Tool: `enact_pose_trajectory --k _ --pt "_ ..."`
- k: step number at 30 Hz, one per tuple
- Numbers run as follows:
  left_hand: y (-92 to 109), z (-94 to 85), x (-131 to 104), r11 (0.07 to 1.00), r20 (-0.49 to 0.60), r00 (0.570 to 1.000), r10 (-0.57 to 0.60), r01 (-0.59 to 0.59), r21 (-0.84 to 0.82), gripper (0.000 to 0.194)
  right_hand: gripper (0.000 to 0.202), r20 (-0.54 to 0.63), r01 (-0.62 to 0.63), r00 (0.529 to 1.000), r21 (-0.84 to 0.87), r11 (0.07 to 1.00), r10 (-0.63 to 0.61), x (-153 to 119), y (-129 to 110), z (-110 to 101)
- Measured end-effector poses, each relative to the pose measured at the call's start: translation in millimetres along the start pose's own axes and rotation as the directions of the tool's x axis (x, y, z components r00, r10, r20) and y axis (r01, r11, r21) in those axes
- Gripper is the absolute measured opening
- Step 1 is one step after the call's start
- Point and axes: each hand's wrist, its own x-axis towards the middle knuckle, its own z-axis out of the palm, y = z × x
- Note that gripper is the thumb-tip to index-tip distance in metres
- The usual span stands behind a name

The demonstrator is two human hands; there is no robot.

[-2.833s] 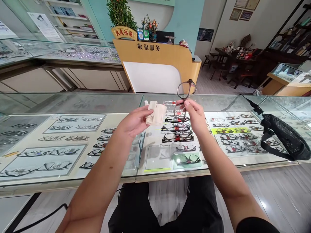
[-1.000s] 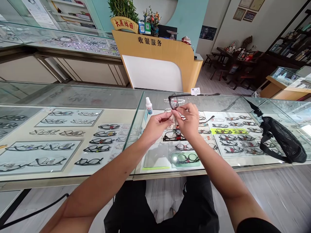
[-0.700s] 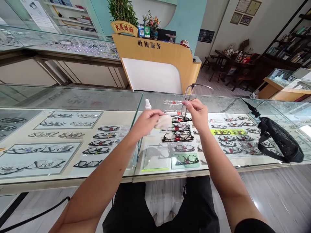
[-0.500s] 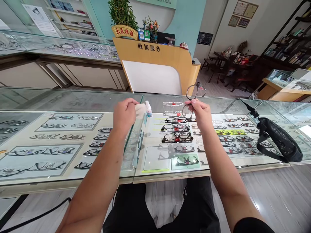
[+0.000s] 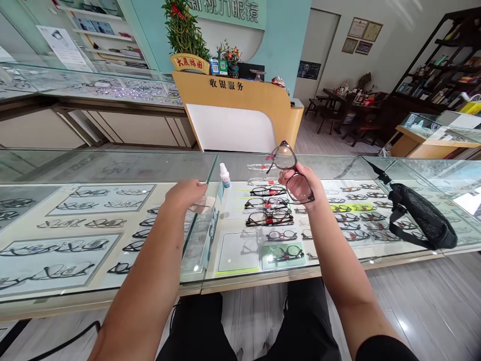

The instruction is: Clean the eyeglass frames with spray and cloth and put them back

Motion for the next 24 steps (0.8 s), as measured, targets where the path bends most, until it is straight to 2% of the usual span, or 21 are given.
enact_pose_trajectory --k 2,3,4,5,6,8,10,11,12,15,19,24 --pt "3.5 -3.5 -4.3 0.998 -0.165 0.986 0.032 -0.039 -0.041 0.036 0.050 0.044 -0.039 0.998 0.035 0.999 0.038 -0.4 0.8 -1.3" --pt "8.0 -4.9 -9.1 0.992 -0.269 0.960 0.070 -0.095 -0.080 0.036 0.050 0.075 -0.062 0.995 0.050 0.997 0.058 -0.9 0.8 -1.6" --pt "14.4 -5.4 -16.0 0.977 -0.379 0.917 0.123 -0.178 -0.115 0.036 0.051 0.113 -0.088 0.990 0.061 0.994 0.080 -1.5 0.6 -1.6" --pt "22.3 -4.7 -24.8 0.933 -0.531 0.827 0.186 -0.318 -0.168 0.036 0.052 0.157 -0.116 0.982 0.065 0.991 0.104 -2.3 0.1 -1.2" --pt "31.4 -2.6 -35.3 0.849 -0.640 0.716 0.280 -0.496 -0.183 0.036 0.052 0.204 -0.145 0.970 0.062 0.987 0.130 -3.2 -0.5 -0.5" --pt "50.2 5.6 -58.6 0.633 -0.750 0.496 0.438 -0.762 -0.134 0.040 0.054 0.288 -0.205 0.940 0.041 0.978 0.184 -5.2 -1.2 1.5" --pt "66.3 16.7 -80.5 0.459 -0.674 0.442 0.592 -0.872 -0.168 0.055 0.055 0.344 -0.262 0.907 0.013 0.965 0.242 -6.8 -1.1 4.2" --pt "72.5 22.2 -89.4 0.412 -0.609 0.452 0.652 -0.885 -0.217 0.067 0.055 0.361 -0.289 0.893 0.002 0.957 0.269 -7.4 -0.7 5.7" --pt "77.1 27.1 -96.7 0.399 -0.538 0.482 0.691 -0.876 -0.272 0.078 0.054 0.374 -0.316 0.880 -0.004 0.949 0.294 -7.8 -0.3 7.4" --pt "83.9 36.6 -108.8 0.411 -0.399 0.543 0.739 -0.832 -0.372 0.097 0.051 0.412 -0.379 0.841 -0.013 0.925 0.351 -8.2 0.8 12.7" --pt "85.2 38.8 -111.9 0.435 -0.400 0.566 0.721 -0.819 -0.374 0.089 0.051 0.463 -0.408 0.800 -0.045 0.912 0.381 -8.0 1.5 16.6" --pt "85.8 37.0 -113.0 0.468 -0.409 0.613 0.676 -0.786 -0.404 0.085 0.049 0.448 -0.422 0.805 -0.028 0.906 0.388 -7.2 5.0 14.5"
